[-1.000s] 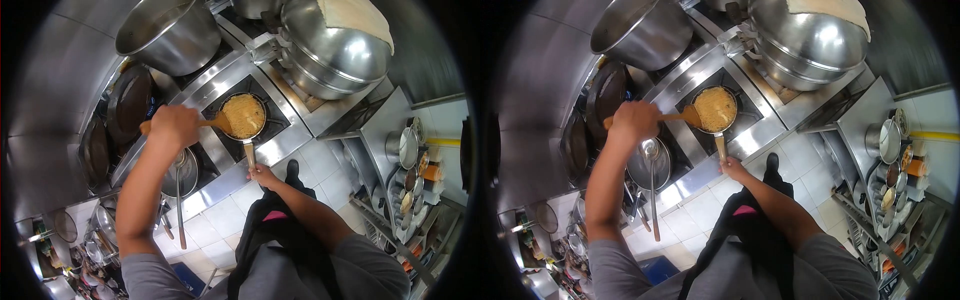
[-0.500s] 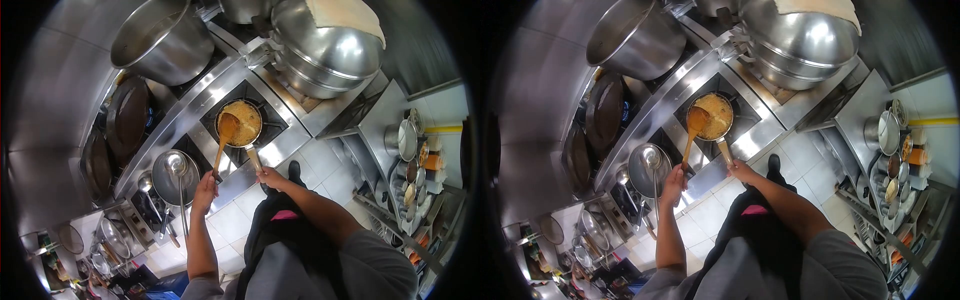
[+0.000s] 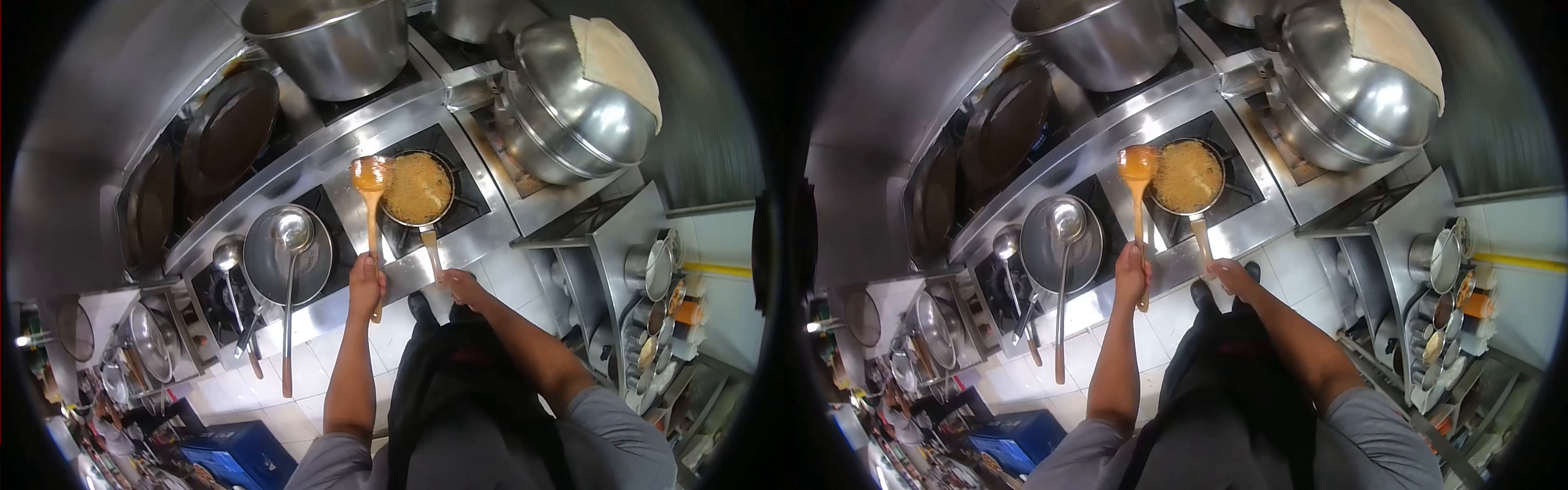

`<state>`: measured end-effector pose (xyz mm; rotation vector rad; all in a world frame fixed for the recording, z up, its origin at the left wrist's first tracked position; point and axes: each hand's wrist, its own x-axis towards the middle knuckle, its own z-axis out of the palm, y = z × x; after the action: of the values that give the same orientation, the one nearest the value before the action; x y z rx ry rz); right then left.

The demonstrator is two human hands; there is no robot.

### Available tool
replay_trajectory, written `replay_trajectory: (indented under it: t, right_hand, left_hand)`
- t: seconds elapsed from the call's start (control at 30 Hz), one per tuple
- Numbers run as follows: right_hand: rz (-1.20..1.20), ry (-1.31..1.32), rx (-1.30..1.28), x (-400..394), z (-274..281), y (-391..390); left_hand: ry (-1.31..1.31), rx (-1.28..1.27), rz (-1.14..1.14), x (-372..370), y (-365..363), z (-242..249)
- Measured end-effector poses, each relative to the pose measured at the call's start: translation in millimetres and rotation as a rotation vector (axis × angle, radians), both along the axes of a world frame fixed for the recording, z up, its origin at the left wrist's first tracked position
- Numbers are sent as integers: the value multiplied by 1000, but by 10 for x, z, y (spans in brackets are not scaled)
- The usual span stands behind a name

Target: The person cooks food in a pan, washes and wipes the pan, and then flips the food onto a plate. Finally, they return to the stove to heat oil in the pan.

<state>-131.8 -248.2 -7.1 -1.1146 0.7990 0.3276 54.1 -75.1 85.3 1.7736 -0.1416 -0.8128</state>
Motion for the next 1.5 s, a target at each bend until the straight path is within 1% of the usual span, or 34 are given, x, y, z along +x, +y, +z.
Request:
replay_trajectory:
  t: [0.07, 0.13, 0.2, 0.27, 0.33, 0.37, 0.4, 0.43, 0.47, 0.53, 0.57, 0.63, 0.67, 0.7, 0.73, 0.77, 0.87, 0.93, 0.97, 1.0, 1.03, 1.07, 1.13, 1.17, 1.2, 1.23, 1.27, 1.3, 1.33, 1.37, 1.4, 1.43, 1.47, 1.5]
  right_hand:
    - [27, 27, -23, -120, 7, -57]
    - [-115, 102, -35, -324, 109, -77]
    - [-128, 121, -64, -587, 194, -137]
    - [-117, 246, -106, -894, 249, -196]
    - [-45, 296, -246, -1402, 2, -249]
    - [-34, 330, -290, -1684, -94, -269]
    - [-25, 363, -332, -1968, -157, -278]
    - [-48, 422, -333, -2259, -201, -276]
    - [-76, 479, -332, -2519, -210, -255]
    - [-130, 592, -321, -2919, -85, -170]
    - [-146, 594, -320, -3082, -63, -108]
    - [-291, 646, -280, -3387, -22, 83]
    - [-314, 649, -269, -3508, -26, 172]
    - [-333, 625, -253, -3598, -39, 249]
    - [-350, 598, -238, -3664, -67, 334]
    - [-371, 593, -225, -3718, -105, 434]
    - [-386, 532, -216, -3760, -258, 638]
    - [-405, 501, -210, -3731, -338, 758]
    - [-421, 472, -212, -3705, -399, 806]
    - [-438, 444, -212, -3679, -448, 854]
    - [-455, 436, -194, -3657, -477, 899]
    - [-475, 398, -207, -3647, -500, 950]
    - [-515, 348, -206, -3719, -568, 1090]
    - [-553, 336, -218, -3782, -623, 1178]
    - [-595, 334, -207, -3839, -595, 1261]
    - [-631, 331, -209, -3933, -624, 1368]
    - [-696, 288, -182, -4076, -743, 1512]
    - [-733, 325, -162, -4212, -779, 1664]
    - [-768, 360, -145, -4337, -769, 1821]
    - [-801, 403, -131, -4474, -760, 2027]
    - [-827, 448, -118, -4648, -798, 2233]
    - [-805, 396, -251, -4989, -1363, 2614]
    - [-827, 501, -111, -5020, -1083, 2743]
    - [-890, 558, -8, -5045, -849, 2876]
  left_hand:
    - [57, -38, 77, -46, 126, -27]
    - [13, -69, 174, -113, 257, -229]
    - [18, -47, 219, -176, 306, -449]
    - [27, -25, 260, -228, 325, -650]
    - [-105, 79, 258, -227, 286, -856]
    - [-98, 69, 259, -216, 299, -1067]
    - [-280, 186, 185, -178, 336, -1323]
    - [-463, 302, 108, -149, 368, -1452]
    - [-462, 292, 103, -150, 396, -1393]
    - [-994, 555, -147, -172, 466, -1141]
    - [-999, 544, -158, -164, 508, -1042]
    - [-891, 393, -3, -192, 608, -822]
    - [-899, 385, -28, -260, 678, -662]
    - [-872, 309, -104, -336, 755, -399]
    - [-845, 235, -179, -417, 850, -254]
    - [-745, 244, -280, -509, 1003, -286]
    - [-457, 250, -557, -883, 1510, -520]
    - [-441, 284, -765, -1126, 1940, -914]
    - [-329, 356, -811, -1251, 2218, -1225]
    - [-214, 432, -854, -1355, 2526, -1570]
    - [42, 605, -837, -1411, 2889, -1988]
    - [302, 779, -805, -1447, 3184, -2240]
    - [326, 1046, -1194, -1561, 3517, -2236]
    - [401, 1189, -901, -1680, 3249, -1798]
    - [452, 1230, -948, -1636, 3348, -2100]
    - [558, 1083, -760, -1597, 3284, -2336]
    - [439, 809, -995, -1534, 3139, -2440]
    - [315, 808, -901, -1530, 2795, -2300]
    - [12, 725, -1081, -1398, 2569, -2523]
    - [-436, 283, -1237, -1255, 2417, -2637]
    - [190, 582, -662, -1484, 1859, -2106]
    - [264, 379, -565, -1432, 1649, -2101]
    - [301, 524, -517, -1375, 1355, -2055]
    - [290, 478, -399, -1394, 1131, -1995]
